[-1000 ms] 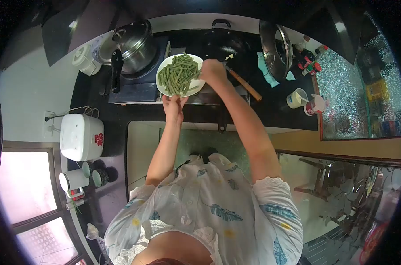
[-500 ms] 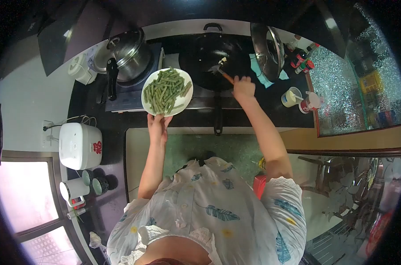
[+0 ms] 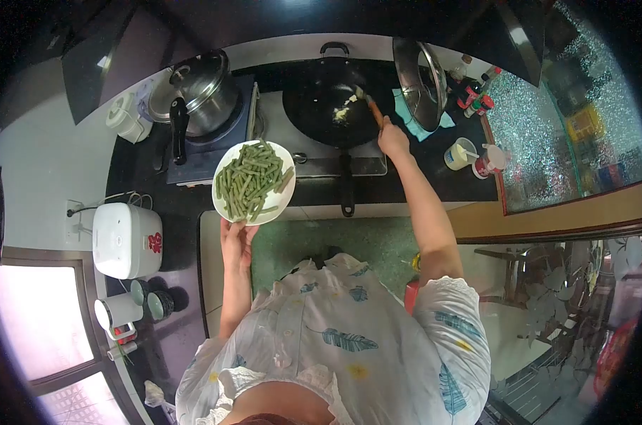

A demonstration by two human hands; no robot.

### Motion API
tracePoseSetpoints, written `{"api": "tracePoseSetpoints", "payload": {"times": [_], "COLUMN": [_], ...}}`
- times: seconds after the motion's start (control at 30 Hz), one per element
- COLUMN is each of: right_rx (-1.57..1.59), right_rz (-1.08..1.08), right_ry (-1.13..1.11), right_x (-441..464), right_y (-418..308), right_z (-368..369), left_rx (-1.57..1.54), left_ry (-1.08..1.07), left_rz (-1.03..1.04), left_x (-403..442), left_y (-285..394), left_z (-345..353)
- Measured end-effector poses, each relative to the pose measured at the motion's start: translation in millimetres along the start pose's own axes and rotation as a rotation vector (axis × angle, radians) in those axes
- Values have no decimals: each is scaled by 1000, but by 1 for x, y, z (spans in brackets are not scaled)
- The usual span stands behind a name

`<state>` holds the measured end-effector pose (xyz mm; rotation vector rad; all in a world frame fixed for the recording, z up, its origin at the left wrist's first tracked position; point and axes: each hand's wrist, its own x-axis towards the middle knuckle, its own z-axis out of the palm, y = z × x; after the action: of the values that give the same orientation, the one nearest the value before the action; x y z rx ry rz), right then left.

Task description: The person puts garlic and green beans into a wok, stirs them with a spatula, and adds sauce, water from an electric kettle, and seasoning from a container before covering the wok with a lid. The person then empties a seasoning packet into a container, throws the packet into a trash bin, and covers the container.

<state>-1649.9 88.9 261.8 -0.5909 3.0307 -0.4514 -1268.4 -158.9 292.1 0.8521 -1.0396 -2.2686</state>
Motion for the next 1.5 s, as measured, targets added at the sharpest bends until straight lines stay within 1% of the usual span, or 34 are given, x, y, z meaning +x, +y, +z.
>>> {"api": "tracePoseSetpoints", "payload": {"times": [0.07, 0.17, 0.3, 0.4, 0.5, 0.6, 0.63, 0.73, 0.83, 0.93, 1.03, 1.13, 1.27, 1.37, 1.5], "right_rx": [29, -40, -230, -365, -430, -425, -384, -305, -438, -454, -415, -422, -468, -553, -523], "right_rz": [-35, -89, -170, -192, -177, -209, -192, -203, -219, -168, -177, -171, -221, -224, -279], "right_ry": [-71, -52, 82, 100, 69, 122, 101, 100, 102, 63, 184, 281, 334, 298, 275], "right_x": [-1, -20, -14, -15, -35, -57, -64, -70, -68, -62, -49, -17, 3, -8, -34], "right_y": [-4, -42, -75, -84, -71, -57, -61, -61, -73, -76, -88, -103, -101, -91, -88], "right_z": [4, -16, 2, 5, -18, -40, -48, -39, -32, -38, -38, -13, 6, -9, -38], "left_rx": [21, 19, 11, -23, -29, -22, -23, -24, -12, 3, -22, -25, -31, -21, -32], "left_ry": [8, 26, 9, -8, 13, -7, -11, -25, -47, -56, -41, -36, -34, -27, -9], "left_rz": [13, 20, 28, 9, 4, -11, -11, -24, -33, -24, -33, -35, -33, -31, -32], "left_x": [-6, -11, -15, -14, -17, -18, -17, -16, -13, -15, -17, -18, -21, -21, -22], "left_y": [6, 7, 9, 10, 12, 16, 17, 14, 16, 19, 20, 21, 24, 25, 28], "left_z": [-4, -11, -13, -17, -18, -17, -17, -21, -23, -20, -19, -22, -22, -29, -26]}}
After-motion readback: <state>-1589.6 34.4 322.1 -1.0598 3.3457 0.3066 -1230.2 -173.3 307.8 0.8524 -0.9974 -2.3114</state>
